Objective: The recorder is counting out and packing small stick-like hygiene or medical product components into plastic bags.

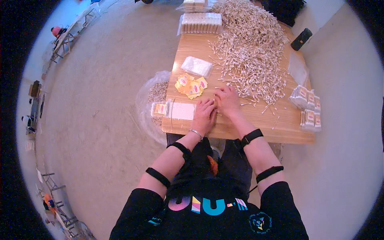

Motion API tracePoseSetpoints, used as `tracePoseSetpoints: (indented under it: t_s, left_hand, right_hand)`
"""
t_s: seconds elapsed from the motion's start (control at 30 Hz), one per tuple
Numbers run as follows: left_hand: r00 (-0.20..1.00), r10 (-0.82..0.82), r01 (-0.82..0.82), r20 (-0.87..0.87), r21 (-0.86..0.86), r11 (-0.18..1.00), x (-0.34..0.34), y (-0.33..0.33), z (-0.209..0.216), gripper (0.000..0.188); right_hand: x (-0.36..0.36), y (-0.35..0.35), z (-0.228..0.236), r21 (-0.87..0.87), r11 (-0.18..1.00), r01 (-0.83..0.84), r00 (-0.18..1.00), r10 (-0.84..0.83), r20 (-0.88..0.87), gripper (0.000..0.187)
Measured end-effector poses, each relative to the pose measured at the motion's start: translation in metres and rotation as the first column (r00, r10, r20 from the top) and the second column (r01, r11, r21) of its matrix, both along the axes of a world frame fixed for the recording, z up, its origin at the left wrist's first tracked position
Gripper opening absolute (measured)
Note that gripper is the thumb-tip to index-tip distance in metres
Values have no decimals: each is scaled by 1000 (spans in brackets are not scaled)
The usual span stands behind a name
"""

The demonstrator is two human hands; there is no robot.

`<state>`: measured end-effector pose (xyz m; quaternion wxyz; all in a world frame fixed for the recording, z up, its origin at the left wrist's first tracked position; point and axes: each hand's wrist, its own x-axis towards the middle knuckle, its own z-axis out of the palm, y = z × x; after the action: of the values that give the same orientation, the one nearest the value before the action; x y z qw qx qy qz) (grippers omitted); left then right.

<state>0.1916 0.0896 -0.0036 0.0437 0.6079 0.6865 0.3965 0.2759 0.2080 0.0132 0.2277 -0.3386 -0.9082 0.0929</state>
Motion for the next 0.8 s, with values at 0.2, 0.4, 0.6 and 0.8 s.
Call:
tracePoseSetpoints:
  t_s: [0.2, 0.4, 0.6, 0.8]
  left_hand:
    - [997, -62, 63, 48, -14, 998, 1, -4, 6, 37]
    - [990, -121, 125, 75, -57, 991, -1, -5, 9, 47]
    - [993, -110, 104, -40, -127, 986, 3, -5, 13, 50]
    - [973, -211, 203, -94, -83, 976, 5, -2, 12, 34]
  right_hand:
    - [42, 1, 4, 107, 994, -8, 996, -2, 91, 10]
    - [69, -19, 0, 23, 1000, 9, 1000, -9, 0, 14]
    - [87, -22, -5, 40, 986, 160, 984, -156, -87, 23]
    - [109, 11, -7, 44, 955, 292, 955, -289, -68, 21]
